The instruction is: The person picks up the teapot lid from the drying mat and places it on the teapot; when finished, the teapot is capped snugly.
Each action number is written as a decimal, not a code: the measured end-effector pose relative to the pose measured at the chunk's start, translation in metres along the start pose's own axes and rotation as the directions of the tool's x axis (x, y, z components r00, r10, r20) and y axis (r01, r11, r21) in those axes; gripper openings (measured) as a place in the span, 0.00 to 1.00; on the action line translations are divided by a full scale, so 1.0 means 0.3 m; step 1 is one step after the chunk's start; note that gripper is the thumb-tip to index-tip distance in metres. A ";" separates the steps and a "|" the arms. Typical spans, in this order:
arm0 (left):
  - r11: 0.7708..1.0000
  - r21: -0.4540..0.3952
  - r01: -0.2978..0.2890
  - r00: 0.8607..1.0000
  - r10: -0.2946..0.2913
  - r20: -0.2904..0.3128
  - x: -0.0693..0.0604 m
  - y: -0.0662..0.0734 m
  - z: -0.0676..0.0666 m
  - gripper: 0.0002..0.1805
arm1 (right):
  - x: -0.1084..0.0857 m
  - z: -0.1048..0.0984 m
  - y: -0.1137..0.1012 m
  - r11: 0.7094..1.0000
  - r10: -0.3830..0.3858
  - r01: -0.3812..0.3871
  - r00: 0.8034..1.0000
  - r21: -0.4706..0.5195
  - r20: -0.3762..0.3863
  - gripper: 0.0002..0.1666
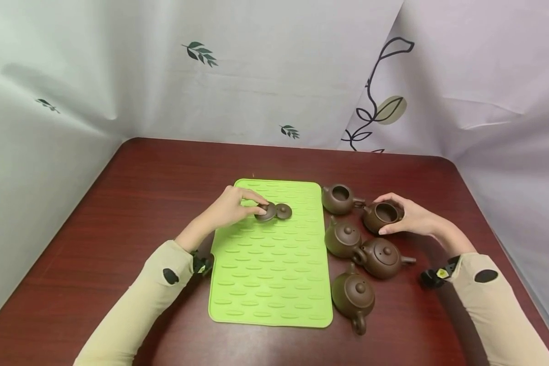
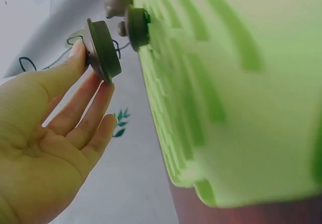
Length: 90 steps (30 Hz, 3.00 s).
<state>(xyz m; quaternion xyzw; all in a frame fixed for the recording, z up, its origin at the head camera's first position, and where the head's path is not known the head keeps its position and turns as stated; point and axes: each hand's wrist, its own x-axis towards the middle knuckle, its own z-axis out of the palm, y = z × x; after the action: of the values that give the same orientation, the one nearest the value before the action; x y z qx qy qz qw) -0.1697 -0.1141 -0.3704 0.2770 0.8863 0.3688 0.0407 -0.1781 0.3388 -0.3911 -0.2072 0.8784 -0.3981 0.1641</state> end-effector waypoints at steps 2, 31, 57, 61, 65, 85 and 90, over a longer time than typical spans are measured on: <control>1.000 -0.012 -0.016 1.000 0.015 -0.006 0.017 0.014 0.006 0.11 | 0.001 0.002 0.001 1.000 0.001 -0.001 1.000 0.001 0.003 0.39; 0.965 0.079 -0.249 0.962 0.237 0.138 0.440 0.317 0.211 0.13 | -0.005 0.011 0.013 1.000 0.025 -0.025 1.000 0.009 0.015 0.39; 0.952 0.225 -0.208 0.929 0.120 0.350 0.548 0.488 0.370 0.14 | -0.006 0.031 -0.001 0.997 0.076 -0.076 0.997 -0.018 -0.012 0.35; 0.947 0.245 -0.208 0.932 0.116 0.344 0.543 0.494 0.389 0.14 | -0.009 0.040 -0.003 0.997 0.074 -0.074 0.997 -0.030 -0.007 0.33; 0.940 0.284 -0.189 0.942 0.092 0.324 0.538 0.507 0.408 0.13 | -0.015 0.043 -0.004 0.996 0.088 -0.088 0.996 -0.032 0.001 0.38; 0.978 0.028 -0.206 0.924 0.185 0.334 0.511 0.432 0.399 0.18 | 0.004 0.057 -0.018 0.997 0.077 -0.077 0.997 -0.013 -0.006 0.34; 0.985 -0.045 -0.168 0.936 0.174 0.307 0.488 0.392 0.356 0.17 | -0.004 0.056 -0.022 0.997 0.066 -0.067 0.997 -0.048 -0.026 0.38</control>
<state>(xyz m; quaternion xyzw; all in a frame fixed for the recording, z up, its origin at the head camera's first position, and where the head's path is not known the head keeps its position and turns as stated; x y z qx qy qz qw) -0.2094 0.0973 -0.3490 0.4071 0.8381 0.3308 0.1494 -0.1679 0.3248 -0.3965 -0.1767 0.8962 -0.3735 0.1613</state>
